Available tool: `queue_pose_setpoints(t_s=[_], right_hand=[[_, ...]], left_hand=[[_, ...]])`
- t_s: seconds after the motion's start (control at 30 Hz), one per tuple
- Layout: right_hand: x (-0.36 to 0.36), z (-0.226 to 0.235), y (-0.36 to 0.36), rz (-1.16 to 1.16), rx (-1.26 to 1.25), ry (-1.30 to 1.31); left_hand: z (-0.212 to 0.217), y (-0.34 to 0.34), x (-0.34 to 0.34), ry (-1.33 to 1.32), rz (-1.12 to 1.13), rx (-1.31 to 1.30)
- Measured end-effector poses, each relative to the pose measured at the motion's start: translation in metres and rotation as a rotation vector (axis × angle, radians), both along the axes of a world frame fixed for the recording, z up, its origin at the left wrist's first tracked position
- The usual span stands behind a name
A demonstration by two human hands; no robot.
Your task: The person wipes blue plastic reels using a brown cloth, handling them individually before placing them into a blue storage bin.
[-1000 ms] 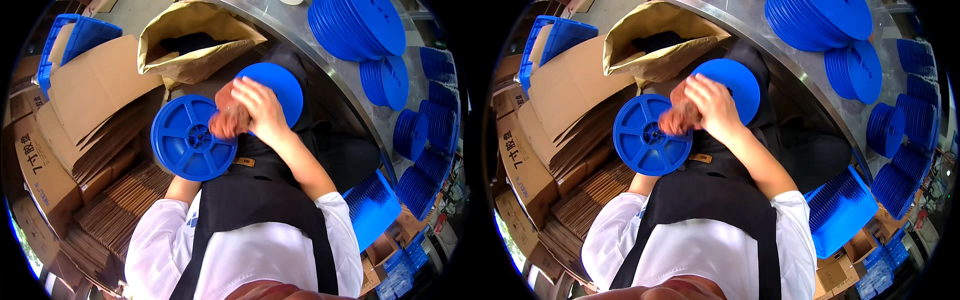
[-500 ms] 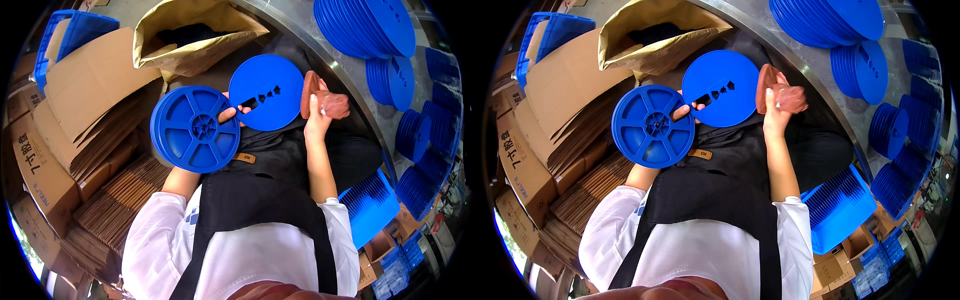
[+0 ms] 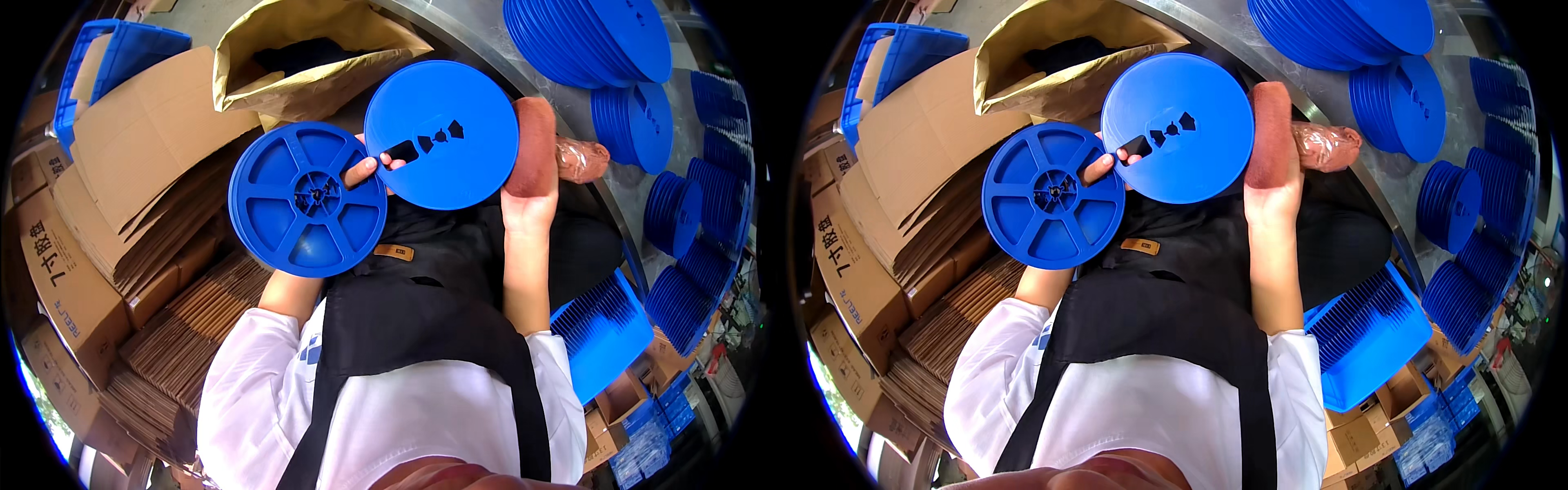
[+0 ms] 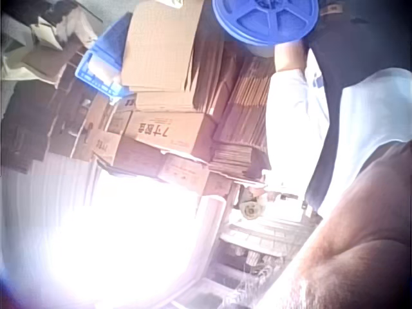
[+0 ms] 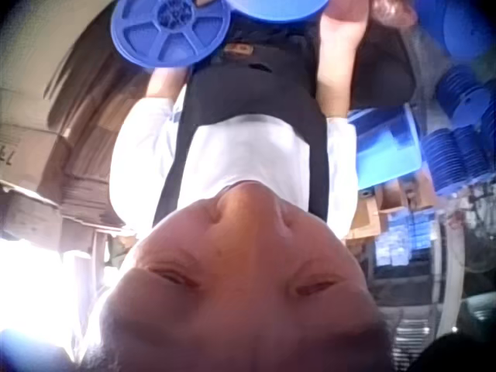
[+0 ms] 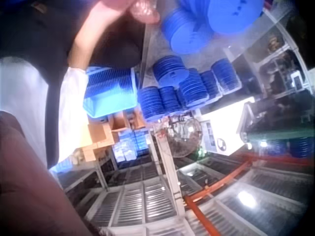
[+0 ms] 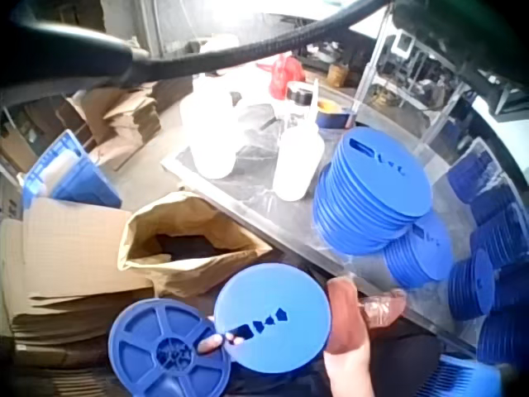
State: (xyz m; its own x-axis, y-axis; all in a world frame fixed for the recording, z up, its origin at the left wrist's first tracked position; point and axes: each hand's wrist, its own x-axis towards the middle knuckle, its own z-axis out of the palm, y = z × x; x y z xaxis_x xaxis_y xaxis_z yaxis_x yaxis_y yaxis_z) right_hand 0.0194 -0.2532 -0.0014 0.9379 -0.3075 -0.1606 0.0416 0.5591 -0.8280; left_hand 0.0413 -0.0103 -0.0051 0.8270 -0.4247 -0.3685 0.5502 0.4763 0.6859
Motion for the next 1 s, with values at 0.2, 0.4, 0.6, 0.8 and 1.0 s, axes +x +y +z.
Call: queue_pose_setpoints(t_s=[0.2, 0.4, 0.6, 0.8, 1.0], right_hand=[[0.020, 0.008, 0.046, 0.378, -0.101, -0.021], [-0.027, 0.010, 0.074, 0.290, -0.891, -0.267], [0.032, 0.055, 0.091, 0.362, -0.813, -0.575], [-0.031, 0.008, 0.029, 0.410, -0.770, 0.004], [-0.081, 0.044, -0.088, -0.205, -1.172, 0.006]], left_hand=[[0.001, -0.009, 0.000, -0.007, 0.017, 0.004], [0.002, -0.026, -0.004, -0.013, 0.035, 0.004], [0.003, -0.024, -0.011, -0.001, 0.057, 0.017], [0.008, -0.035, 0.000, 0.044, 0.014, 0.029], [0.031, -0.047, 0.005, 0.104, -0.091, -0.026]])
